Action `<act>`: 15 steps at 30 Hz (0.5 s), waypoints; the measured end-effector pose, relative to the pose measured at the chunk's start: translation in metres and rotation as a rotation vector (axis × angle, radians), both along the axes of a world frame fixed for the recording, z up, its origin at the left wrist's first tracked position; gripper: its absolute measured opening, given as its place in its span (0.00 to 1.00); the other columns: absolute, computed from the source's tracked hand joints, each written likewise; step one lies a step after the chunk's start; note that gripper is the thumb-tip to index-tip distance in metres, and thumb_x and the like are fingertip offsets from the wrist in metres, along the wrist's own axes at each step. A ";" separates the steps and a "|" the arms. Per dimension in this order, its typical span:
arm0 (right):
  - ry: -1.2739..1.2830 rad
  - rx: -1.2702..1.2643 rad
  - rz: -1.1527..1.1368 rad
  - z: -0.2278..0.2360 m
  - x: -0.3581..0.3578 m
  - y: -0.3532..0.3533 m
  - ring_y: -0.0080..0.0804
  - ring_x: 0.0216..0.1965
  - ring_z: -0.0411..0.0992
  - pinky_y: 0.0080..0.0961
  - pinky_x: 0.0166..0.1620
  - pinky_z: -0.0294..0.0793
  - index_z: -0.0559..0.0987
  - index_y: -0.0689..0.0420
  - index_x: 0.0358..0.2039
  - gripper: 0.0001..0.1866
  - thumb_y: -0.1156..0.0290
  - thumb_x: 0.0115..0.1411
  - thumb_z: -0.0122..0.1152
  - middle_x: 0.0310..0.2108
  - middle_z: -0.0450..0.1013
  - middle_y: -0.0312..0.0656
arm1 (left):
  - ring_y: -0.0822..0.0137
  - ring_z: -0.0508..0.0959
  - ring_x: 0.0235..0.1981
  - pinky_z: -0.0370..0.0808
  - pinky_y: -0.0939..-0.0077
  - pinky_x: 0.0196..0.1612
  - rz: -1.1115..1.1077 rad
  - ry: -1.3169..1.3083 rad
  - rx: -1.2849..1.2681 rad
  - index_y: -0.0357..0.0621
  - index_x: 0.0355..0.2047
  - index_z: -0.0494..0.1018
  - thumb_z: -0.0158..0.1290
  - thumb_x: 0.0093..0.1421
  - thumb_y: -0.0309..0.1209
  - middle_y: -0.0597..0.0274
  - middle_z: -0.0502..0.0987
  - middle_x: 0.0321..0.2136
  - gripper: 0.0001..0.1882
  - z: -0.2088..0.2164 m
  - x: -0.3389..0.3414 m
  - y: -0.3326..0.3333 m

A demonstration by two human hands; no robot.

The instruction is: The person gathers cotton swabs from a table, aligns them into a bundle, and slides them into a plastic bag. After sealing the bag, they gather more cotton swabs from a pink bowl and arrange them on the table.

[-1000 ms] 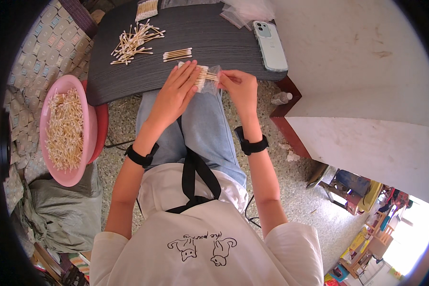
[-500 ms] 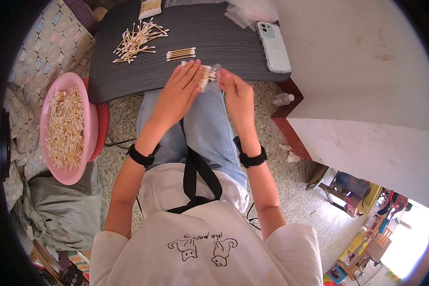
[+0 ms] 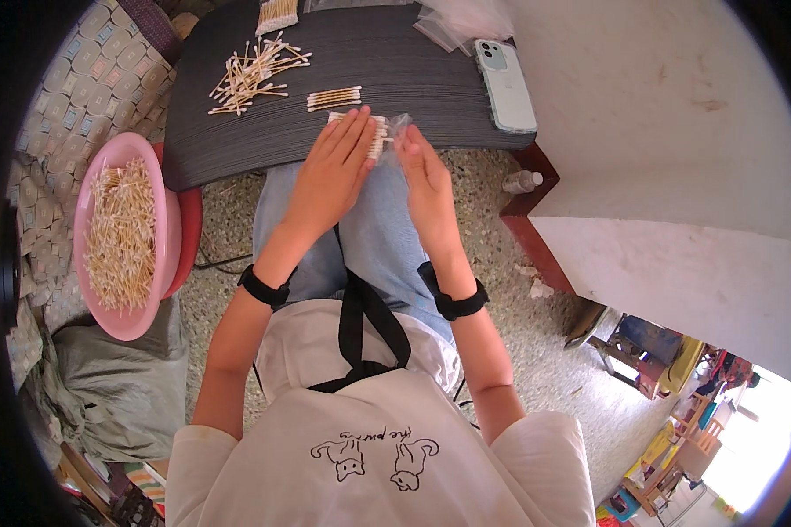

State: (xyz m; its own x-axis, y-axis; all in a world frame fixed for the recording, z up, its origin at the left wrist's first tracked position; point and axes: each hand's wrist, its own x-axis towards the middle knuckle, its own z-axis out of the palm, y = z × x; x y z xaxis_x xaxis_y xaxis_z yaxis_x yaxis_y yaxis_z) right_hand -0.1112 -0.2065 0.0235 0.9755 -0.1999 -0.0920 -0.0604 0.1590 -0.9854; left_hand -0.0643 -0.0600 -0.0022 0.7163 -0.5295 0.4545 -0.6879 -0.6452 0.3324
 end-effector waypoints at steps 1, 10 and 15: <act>-0.041 -0.076 0.000 -0.003 0.000 0.002 0.34 0.60 0.62 0.23 0.60 0.60 0.59 0.72 0.60 0.27 0.62 0.70 0.41 0.57 0.66 0.51 | 0.57 0.60 0.63 0.55 0.63 0.65 0.001 0.002 -0.001 0.36 0.59 0.61 0.49 0.60 0.31 0.52 0.61 0.62 0.27 -0.001 0.000 0.001; -0.165 -0.276 0.013 -0.019 0.007 0.010 0.37 0.58 0.65 0.26 0.59 0.62 0.61 0.70 0.59 0.24 0.64 0.70 0.42 0.55 0.67 0.56 | 0.56 0.61 0.62 0.57 0.62 0.64 -0.028 0.010 -0.043 0.36 0.59 0.62 0.50 0.59 0.29 0.51 0.62 0.61 0.27 0.000 0.004 0.001; -0.138 -0.201 0.013 -0.016 0.004 0.005 0.36 0.59 0.64 0.25 0.60 0.59 0.61 0.69 0.60 0.24 0.65 0.70 0.42 0.57 0.66 0.54 | 0.56 0.61 0.63 0.57 0.62 0.64 -0.025 0.012 -0.044 0.35 0.58 0.62 0.50 0.59 0.29 0.51 0.62 0.61 0.27 0.000 0.002 0.000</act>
